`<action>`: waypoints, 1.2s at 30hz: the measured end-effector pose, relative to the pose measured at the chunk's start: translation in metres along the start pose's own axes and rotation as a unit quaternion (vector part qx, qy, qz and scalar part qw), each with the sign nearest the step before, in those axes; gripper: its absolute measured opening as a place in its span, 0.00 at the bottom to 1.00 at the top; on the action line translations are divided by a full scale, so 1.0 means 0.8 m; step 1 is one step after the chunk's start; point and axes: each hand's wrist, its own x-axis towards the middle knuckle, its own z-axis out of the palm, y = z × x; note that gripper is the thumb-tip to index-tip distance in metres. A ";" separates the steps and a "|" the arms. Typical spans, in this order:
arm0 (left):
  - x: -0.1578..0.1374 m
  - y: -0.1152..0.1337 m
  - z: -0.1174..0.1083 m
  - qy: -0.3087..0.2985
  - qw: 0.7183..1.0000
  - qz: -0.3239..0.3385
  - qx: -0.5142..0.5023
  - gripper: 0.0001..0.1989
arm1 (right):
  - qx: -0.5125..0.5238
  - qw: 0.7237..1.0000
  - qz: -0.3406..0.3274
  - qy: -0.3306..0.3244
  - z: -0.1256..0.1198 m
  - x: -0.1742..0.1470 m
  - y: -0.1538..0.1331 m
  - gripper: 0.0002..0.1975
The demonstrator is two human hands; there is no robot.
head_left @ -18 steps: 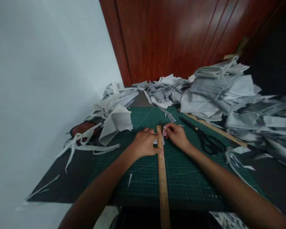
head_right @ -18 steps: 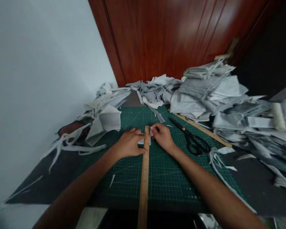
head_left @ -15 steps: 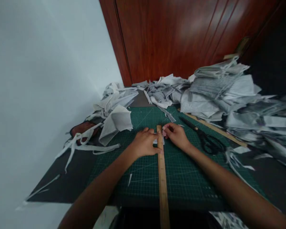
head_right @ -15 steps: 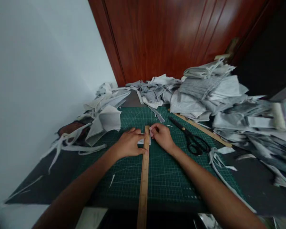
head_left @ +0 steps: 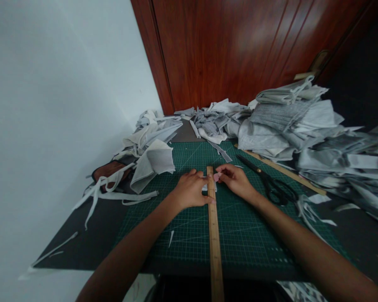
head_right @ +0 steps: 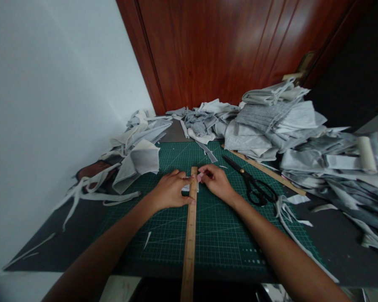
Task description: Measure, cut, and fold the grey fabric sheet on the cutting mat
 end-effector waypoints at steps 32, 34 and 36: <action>0.001 -0.004 0.004 0.010 1.000 0.012 0.011 0.39 | -0.016 0.998 -0.003 0.053 -0.014 0.000 0.006 0.10; 0.002 -0.004 0.003 0.008 1.000 0.010 0.013 0.39 | -0.003 0.999 0.007 0.048 -0.015 0.001 0.005 0.12; 0.002 -0.003 0.002 0.005 1.000 0.009 0.016 0.39 | 0.011 0.998 0.019 0.052 -0.016 0.003 0.006 0.14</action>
